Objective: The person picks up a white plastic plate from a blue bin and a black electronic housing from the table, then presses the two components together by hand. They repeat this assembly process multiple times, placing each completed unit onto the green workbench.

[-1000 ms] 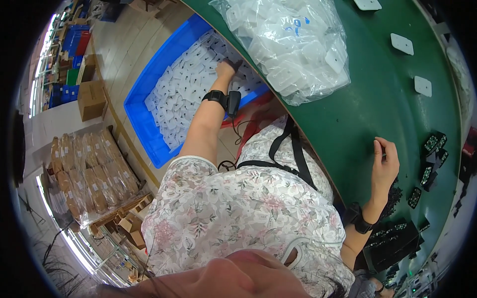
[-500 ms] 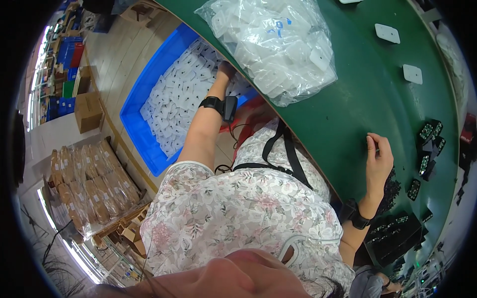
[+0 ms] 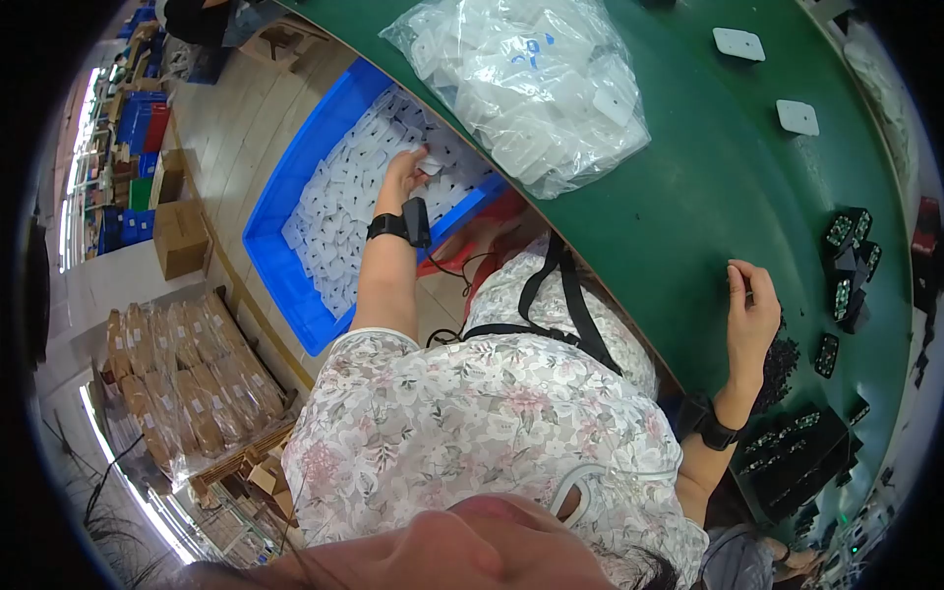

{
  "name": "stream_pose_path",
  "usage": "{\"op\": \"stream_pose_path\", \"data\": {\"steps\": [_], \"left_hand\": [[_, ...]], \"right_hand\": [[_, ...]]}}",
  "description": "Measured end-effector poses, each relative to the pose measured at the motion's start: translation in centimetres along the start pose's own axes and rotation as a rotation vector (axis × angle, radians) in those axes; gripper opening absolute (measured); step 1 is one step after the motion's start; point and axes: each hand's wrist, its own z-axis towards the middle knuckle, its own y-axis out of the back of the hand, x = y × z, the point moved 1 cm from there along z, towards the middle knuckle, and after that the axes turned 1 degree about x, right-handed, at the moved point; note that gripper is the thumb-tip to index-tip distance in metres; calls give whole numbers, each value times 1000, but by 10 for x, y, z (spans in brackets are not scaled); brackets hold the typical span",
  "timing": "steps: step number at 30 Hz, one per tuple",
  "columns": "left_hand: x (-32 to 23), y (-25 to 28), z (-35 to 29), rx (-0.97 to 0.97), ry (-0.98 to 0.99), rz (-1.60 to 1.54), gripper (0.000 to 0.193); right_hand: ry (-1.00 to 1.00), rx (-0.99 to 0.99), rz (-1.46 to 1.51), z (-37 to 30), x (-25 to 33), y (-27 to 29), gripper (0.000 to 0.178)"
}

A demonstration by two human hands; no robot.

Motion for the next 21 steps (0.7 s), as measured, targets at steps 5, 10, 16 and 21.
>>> {"op": "stream_pose_path", "data": {"steps": [5, 10, 16, 21], "left_hand": [[-20, 30, -43, -61, -168, -134, 32], [-62, 68, -104, 290, -754, 37, 28], [-129, -72, -240, 591, -727, 66, 29], [-109, -235, -273, 977, -712, 537, 31]], "right_hand": [[-19, -11, 2, -8, -6, 6, 11], [4, -73, -8, -6, -20, 13, 12], [-43, -189, 1, -6, -34, 28, 12], [-107, -374, -26, 11, -50, 49, 13]]}}
